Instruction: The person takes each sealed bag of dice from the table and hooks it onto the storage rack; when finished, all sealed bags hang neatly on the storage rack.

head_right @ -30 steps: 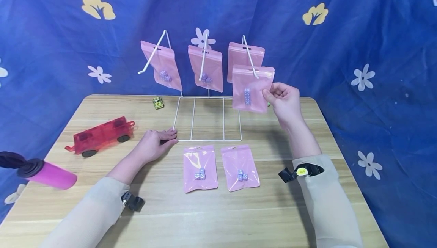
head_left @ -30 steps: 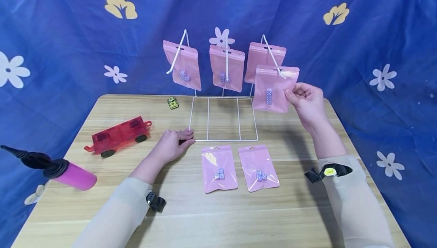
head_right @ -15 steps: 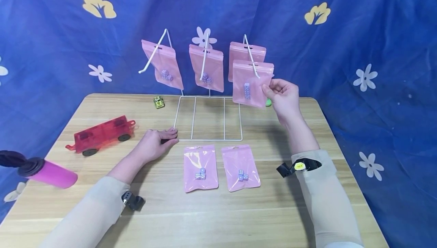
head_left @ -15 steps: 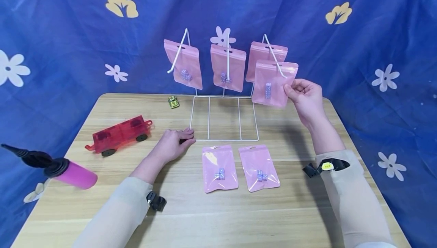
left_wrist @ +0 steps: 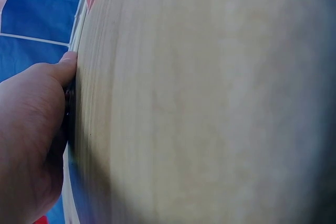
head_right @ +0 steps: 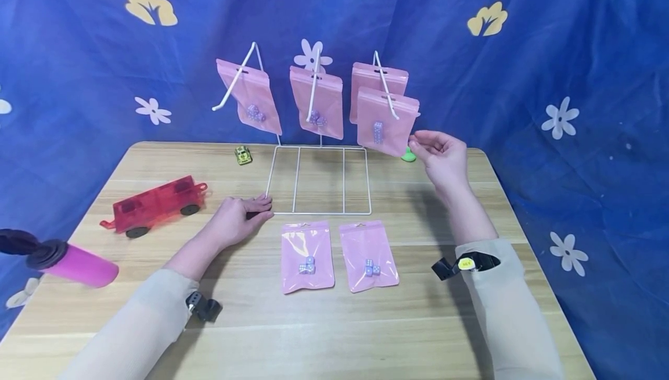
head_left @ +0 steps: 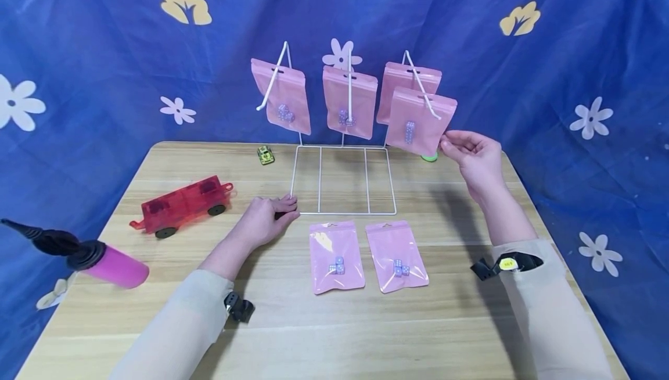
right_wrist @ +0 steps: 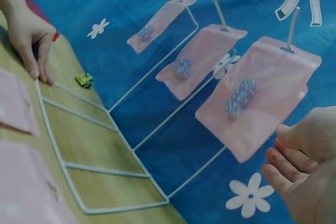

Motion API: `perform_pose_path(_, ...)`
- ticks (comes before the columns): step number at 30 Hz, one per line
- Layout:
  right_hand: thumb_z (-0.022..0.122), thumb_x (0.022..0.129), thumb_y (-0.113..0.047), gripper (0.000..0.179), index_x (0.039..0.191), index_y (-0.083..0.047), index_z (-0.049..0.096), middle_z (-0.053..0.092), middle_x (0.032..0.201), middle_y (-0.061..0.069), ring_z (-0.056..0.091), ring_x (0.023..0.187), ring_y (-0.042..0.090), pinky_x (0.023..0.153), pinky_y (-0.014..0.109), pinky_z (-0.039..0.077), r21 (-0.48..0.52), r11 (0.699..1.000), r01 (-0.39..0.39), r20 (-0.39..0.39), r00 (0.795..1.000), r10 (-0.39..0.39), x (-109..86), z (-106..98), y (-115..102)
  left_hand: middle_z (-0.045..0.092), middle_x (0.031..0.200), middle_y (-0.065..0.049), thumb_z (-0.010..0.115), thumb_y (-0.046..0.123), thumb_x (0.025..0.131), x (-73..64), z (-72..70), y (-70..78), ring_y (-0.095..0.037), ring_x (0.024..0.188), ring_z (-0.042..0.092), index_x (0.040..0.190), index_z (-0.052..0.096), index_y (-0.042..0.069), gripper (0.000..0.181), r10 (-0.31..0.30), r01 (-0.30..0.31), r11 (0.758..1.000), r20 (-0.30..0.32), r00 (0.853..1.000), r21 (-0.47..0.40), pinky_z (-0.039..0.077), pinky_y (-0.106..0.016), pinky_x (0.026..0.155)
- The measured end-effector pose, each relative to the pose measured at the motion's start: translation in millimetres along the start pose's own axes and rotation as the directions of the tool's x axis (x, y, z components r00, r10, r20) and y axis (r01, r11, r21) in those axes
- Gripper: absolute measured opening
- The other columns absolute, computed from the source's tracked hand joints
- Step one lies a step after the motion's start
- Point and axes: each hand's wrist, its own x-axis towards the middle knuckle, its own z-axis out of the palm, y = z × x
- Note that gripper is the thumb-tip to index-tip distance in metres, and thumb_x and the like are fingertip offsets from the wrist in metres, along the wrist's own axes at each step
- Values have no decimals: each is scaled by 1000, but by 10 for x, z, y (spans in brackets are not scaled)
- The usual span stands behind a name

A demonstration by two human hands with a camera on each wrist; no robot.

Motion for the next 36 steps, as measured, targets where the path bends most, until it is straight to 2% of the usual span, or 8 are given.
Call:
perform_pose_path(9,73,94,13,27,120,16,66,80,100,3,75,91,6,87,20,60,-137,988,-69,49,996,77,-266,-203,146,69,135,-8,78,24,100,7,19,11,-25,135,59,124,77,4,31,10,-9,1000,4,1000,-10,43,-47,118)
perform_pose_path(14,73,94,12,32,123,20,62,78,100,4,76,95,10,89,22,60,-147,983,-110,88,988,124,-401,-285,217,69,135,-8,78,24,100,11,26,11,-24,135,59,124,77,4,31,13,-13,1000,3,1000,-11,43,-46,117)
perform_pose_path(18,73,96,9,31,124,19,63,79,102,4,75,96,9,88,20,60,-233,966,-109,108,985,137,-481,-324,273,70,134,-8,78,24,100,10,27,7,-24,135,59,125,77,5,32,13,-13,1000,1,1000,-14,43,-46,117)
perform_pose_path(27,77,96,0,31,123,12,68,73,118,26,74,100,10,89,21,60,-422,902,-89,171,970,175,-652,-413,462,70,133,-9,78,25,100,11,16,3,-25,134,60,127,76,5,34,10,-10,1000,-8,1000,-9,43,-47,117)
perform_pose_path(32,78,96,-2,32,123,13,68,70,121,33,74,101,12,88,20,59,-445,888,-119,193,955,224,-793,-429,561,70,133,-10,79,24,99,14,13,0,-26,133,61,127,76,4,34,13,-13,1000,-11,1000,-11,43,-46,117)
perform_pose_path(36,79,95,-3,33,122,12,68,70,119,31,73,98,13,86,19,59,-456,880,-136,201,947,250,-908,-420,657,70,132,-11,79,23,99,10,7,4,-26,133,61,126,76,3,33,19,-19,1000,-14,1000,-14,44,-46,117)
